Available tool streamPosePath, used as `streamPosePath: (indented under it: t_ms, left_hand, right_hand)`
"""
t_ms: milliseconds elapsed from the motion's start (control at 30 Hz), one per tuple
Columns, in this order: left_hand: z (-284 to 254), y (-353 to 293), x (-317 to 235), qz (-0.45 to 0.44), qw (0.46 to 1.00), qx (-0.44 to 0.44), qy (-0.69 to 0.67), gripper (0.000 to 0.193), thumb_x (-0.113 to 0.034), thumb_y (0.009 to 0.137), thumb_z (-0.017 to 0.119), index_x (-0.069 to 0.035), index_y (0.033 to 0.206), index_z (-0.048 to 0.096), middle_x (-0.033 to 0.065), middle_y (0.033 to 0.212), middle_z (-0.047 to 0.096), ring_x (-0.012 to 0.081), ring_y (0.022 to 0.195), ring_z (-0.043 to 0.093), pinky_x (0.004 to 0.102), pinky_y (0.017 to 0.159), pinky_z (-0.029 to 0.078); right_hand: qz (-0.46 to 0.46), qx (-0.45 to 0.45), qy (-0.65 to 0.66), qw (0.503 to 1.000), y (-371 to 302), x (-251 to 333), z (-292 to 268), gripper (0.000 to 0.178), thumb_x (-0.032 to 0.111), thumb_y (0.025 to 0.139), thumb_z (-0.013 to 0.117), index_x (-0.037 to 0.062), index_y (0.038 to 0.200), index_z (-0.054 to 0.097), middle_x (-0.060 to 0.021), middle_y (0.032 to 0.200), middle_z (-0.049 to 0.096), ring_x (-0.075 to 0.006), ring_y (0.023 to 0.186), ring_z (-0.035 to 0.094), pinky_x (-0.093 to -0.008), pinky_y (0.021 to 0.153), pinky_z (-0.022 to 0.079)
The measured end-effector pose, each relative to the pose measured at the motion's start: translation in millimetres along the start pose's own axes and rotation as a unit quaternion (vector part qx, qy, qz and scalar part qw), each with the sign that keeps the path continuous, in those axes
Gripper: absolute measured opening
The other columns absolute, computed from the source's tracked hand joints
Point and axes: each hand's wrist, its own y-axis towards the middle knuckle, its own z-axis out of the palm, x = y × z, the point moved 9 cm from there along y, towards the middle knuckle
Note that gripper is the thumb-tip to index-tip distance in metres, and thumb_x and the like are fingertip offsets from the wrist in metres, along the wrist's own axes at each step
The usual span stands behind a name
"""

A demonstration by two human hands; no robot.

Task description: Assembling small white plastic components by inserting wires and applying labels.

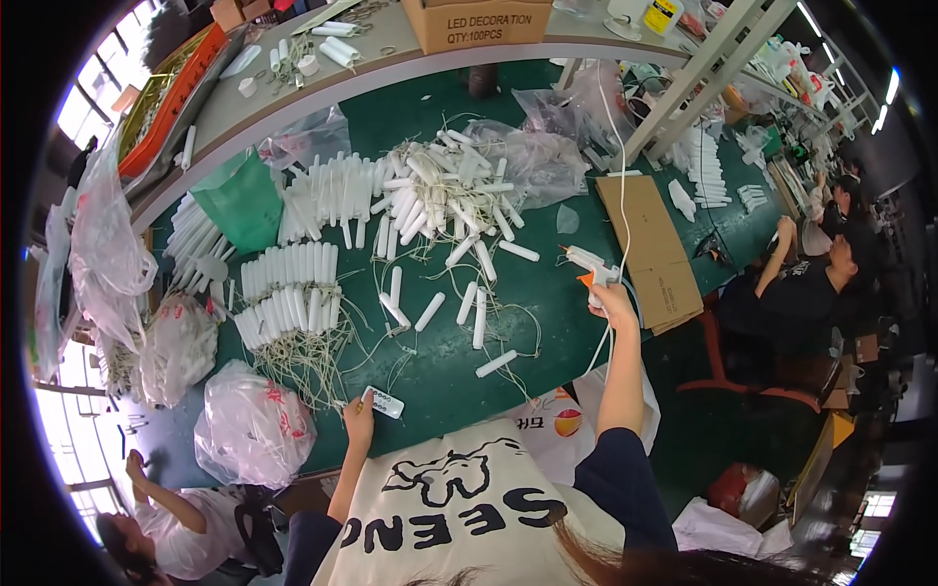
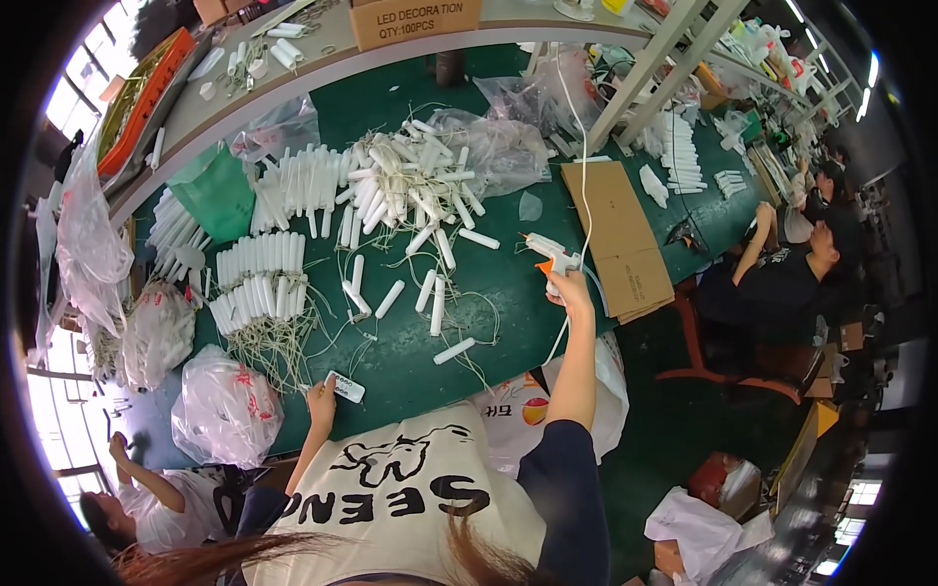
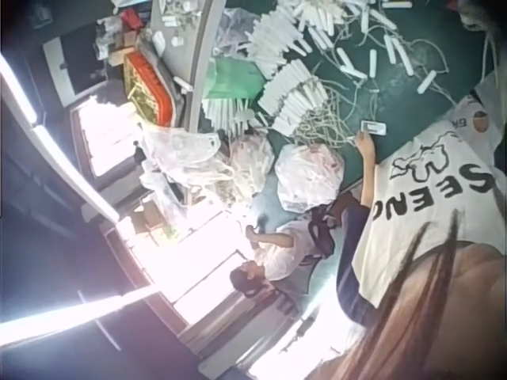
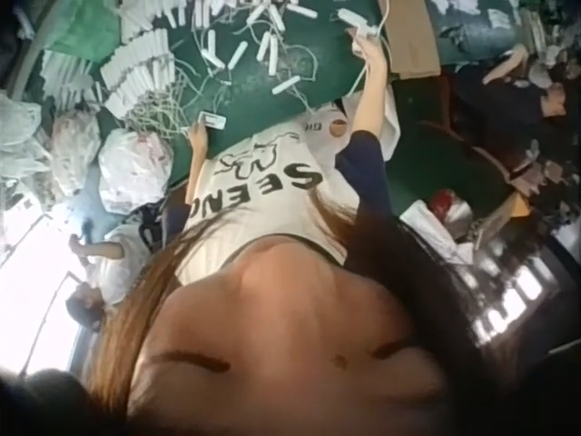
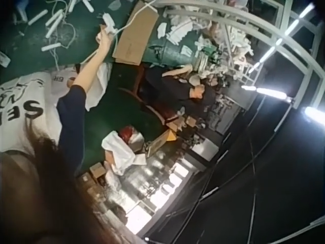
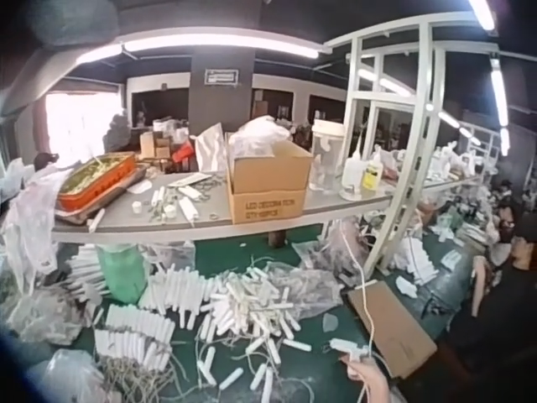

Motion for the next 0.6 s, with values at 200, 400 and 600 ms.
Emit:
streamPosePath:
  t_ms: [200,400,600]
  left_hand:
    - [1.8,-2.9,-3.6,-0.024,0.999,0.007,-0.022,0.039,-0.029,0.088,0.06,0.001,0.064,0.053,0.0015,0.051,0.043,0.0085,0.047,0.037,0.0283,0.044,0.028]
    - [3.0,-2.2,-4.2,-0.038,0.998,0.021,-0.053,0.036,-0.029,0.089,0.059,-0.002,0.066,0.055,-0.0014,0.05,0.043,0.0073,0.043,0.038,0.0255,0.04,0.028]
    - [2.6,-0.6,3.7,-0.044,0.997,0.028,-0.057,0.034,-0.029,0.089,0.059,-0.005,0.065,0.054,-0.0035,0.05,0.041,0.0059,0.041,0.036,0.0242,0.039,0.027]
  right_hand:
    - [0.008,-0.016,0.114,0.993,-19.3,6.7,3.6,0.017,0.016,0.078,0.061,0.0025,0.088,0.059,-0.0034,0.077,0.058,-0.0123,0.065,0.059,-0.0258,0.054,0.05]
    - [-0.013,0.034,-0.048,0.998,-46.5,33.9,22.2,0.035,0.038,0.081,0.067,0.0044,0.091,0.06,0.0035,0.069,0.053,-0.0049,0.056,0.052,-0.0193,0.048,0.043]
    - [-0.017,0.24,0.087,0.967,-79.0,56.6,38.3,0.047,0.039,0.086,0.061,-0.0025,0.107,0.054,0.0051,0.064,0.043,-0.0018,0.049,0.038,-0.017,0.041,0.026]
